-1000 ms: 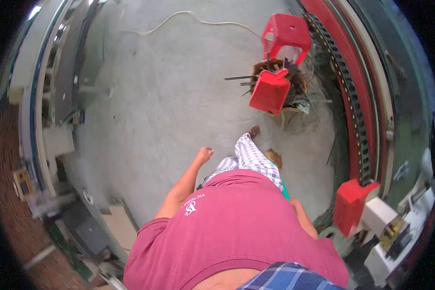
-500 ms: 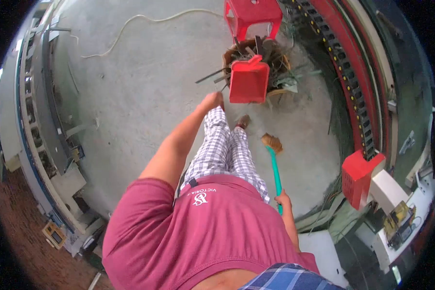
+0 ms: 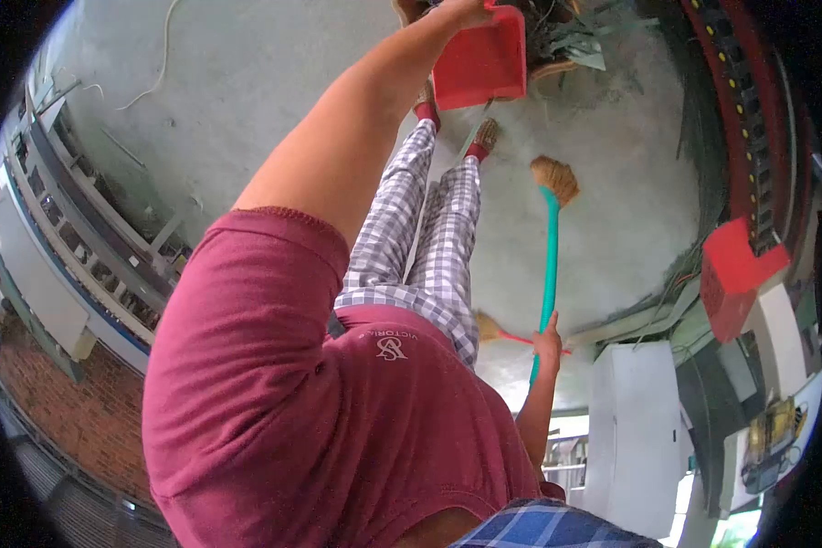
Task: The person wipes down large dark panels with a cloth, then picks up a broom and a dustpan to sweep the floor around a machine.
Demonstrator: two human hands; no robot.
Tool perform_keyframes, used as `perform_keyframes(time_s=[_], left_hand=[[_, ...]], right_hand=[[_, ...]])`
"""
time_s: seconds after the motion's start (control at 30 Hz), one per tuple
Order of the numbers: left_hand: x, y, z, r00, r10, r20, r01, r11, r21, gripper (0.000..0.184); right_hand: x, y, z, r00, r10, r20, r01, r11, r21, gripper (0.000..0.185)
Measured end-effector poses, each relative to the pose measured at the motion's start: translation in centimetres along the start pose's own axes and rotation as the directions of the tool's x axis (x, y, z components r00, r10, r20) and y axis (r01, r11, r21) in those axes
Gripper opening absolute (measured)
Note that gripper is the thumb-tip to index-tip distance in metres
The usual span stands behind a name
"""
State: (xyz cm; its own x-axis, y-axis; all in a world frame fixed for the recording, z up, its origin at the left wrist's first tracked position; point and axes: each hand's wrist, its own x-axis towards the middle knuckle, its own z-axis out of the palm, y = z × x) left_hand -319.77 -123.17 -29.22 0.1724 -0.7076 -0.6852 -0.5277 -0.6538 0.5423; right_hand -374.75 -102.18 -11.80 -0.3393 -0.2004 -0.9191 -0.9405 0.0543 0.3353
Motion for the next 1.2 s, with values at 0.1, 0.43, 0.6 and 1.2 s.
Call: perform_keyframes(time_s=[0.1, 0.43, 0.6, 1.2], left_hand=[[1.1, -0.3, 3.1, 0.954, 0.089, -0.286, -0.074, 0.995, 0.062, 0.053], [1.6, -5.3, 6.4, 0.974, -0.156, -0.162, 0.214, 0.862, 0.459, 0.025], [-11.0, -6.4, 2.8, 0.970, -0.215, -0.114, 0.243, 0.896, 0.371, 0.024], [-61.9, -21.7, 16.0, 0.471, -0.882, 0.013, 0.188, 0.086, -0.978, 0.015]], right_hand=[[-0.3, -0.2, -0.7, 0.999, 0.020, 0.036, -0.021, 1.000, 0.019, 0.072], [0.1, 0.0, 2.0, 0.997, 0.040, 0.068, -0.044, 0.997, 0.066, 0.081], [-0.3, 0.7, 3.0, 0.995, 0.007, 0.096, -0.018, 0.994, 0.110, 0.085], [-3.1, -22.7, -8.2, 0.871, -0.416, 0.260, 0.454, 0.483, -0.749, 0.035]])
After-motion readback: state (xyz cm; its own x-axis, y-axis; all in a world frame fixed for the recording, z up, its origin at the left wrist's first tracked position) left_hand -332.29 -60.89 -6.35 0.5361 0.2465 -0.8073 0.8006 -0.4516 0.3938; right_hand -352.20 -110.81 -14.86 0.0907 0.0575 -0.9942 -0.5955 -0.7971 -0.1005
